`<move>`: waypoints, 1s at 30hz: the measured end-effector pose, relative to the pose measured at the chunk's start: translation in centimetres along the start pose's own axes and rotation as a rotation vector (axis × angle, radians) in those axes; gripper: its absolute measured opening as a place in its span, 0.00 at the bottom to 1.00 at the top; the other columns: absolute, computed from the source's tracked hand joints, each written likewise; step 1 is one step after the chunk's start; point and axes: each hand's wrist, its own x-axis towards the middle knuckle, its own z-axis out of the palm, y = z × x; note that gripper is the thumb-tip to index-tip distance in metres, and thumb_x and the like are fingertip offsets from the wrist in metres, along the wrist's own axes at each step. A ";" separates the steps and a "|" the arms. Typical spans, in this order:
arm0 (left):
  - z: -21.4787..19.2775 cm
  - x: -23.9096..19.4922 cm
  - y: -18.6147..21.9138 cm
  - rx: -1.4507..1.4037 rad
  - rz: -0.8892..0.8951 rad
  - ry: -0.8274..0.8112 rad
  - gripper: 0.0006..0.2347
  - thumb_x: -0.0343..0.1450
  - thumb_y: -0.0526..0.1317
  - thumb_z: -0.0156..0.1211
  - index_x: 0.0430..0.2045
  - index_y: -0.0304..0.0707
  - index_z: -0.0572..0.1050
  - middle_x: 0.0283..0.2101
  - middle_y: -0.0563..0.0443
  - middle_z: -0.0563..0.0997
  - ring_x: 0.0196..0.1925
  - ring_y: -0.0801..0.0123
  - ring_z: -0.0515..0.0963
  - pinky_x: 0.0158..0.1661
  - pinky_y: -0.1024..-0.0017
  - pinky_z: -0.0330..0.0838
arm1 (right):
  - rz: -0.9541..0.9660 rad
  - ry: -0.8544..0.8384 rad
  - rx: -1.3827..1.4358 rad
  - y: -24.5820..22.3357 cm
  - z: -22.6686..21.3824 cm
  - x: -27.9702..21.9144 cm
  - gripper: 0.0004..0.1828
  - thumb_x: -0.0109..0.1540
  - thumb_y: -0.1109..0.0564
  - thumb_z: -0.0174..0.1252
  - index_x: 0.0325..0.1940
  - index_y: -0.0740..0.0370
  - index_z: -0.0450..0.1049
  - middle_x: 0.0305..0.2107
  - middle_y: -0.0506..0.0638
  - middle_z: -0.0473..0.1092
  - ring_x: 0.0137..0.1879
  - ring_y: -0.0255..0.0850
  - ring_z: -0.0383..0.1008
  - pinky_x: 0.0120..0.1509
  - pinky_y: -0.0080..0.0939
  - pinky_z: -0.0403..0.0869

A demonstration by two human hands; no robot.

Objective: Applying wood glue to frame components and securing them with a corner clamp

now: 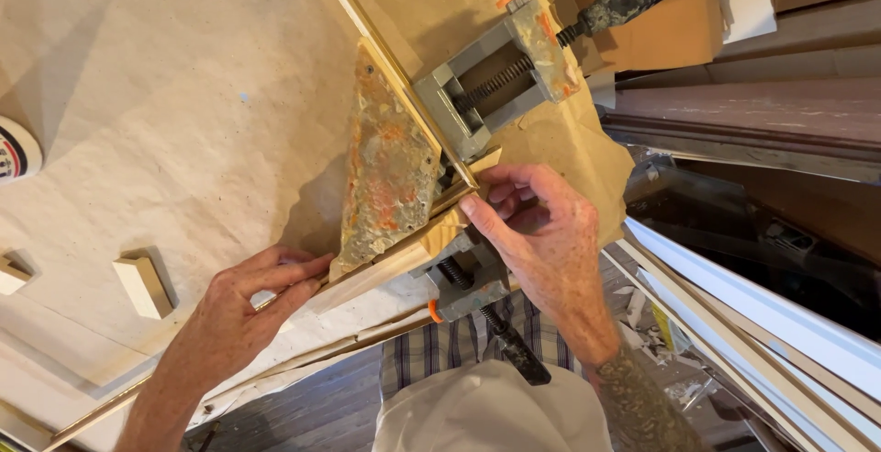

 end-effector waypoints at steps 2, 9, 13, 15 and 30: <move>0.1 -0.1 0.1 -0.031 0.042 0.021 0.12 0.72 0.37 0.59 0.46 0.42 0.85 0.43 0.55 0.86 0.42 0.78 0.84 0.39 0.79 0.72 | 0.012 0.010 0.022 -0.2 0.2 0.1 0.11 0.60 0.55 0.69 0.44 0.60 0.79 0.30 0.45 0.75 0.34 0.29 0.72 0.36 0.25 0.77; 0.3 -0.2 -0.4 -0.030 0.119 0.053 0.11 0.72 0.37 0.60 0.46 0.41 0.84 0.42 0.54 0.85 0.42 0.76 0.85 0.45 0.78 0.73 | -0.012 0.004 0.017 -0.6 0.1 0.2 0.11 0.61 0.55 0.67 0.44 0.60 0.78 0.31 0.46 0.76 0.35 0.31 0.74 0.36 0.26 0.78; 0.1 -0.2 0.5 -0.088 -0.017 0.015 0.12 0.72 0.36 0.59 0.47 0.42 0.85 0.43 0.55 0.85 0.44 0.77 0.83 0.39 0.78 0.72 | -0.033 -0.032 0.027 -0.3 -0.7 -0.1 0.13 0.61 0.59 0.66 0.49 0.59 0.75 0.35 0.48 0.77 0.36 0.31 0.76 0.37 0.26 0.81; 0.1 -0.1 0.7 -0.120 -0.123 -0.013 0.13 0.71 0.36 0.59 0.47 0.43 0.86 0.44 0.56 0.85 0.46 0.78 0.81 0.34 0.78 0.71 | -0.041 -0.034 0.012 0.6 -0.9 -0.3 0.16 0.61 0.59 0.66 0.52 0.58 0.73 0.36 0.47 0.77 0.34 0.30 0.77 0.36 0.26 0.83; 0.8 -0.2 -0.5 -0.057 -0.038 0.026 0.13 0.70 0.35 0.61 0.47 0.39 0.85 0.46 0.55 0.86 0.51 0.76 0.83 0.54 0.77 0.70 | 0.134 -0.045 0.602 0.0 -1.2 -3.6 0.31 0.61 0.66 0.62 0.68 0.62 0.63 0.60 0.56 0.74 0.54 0.40 0.73 0.52 0.34 0.75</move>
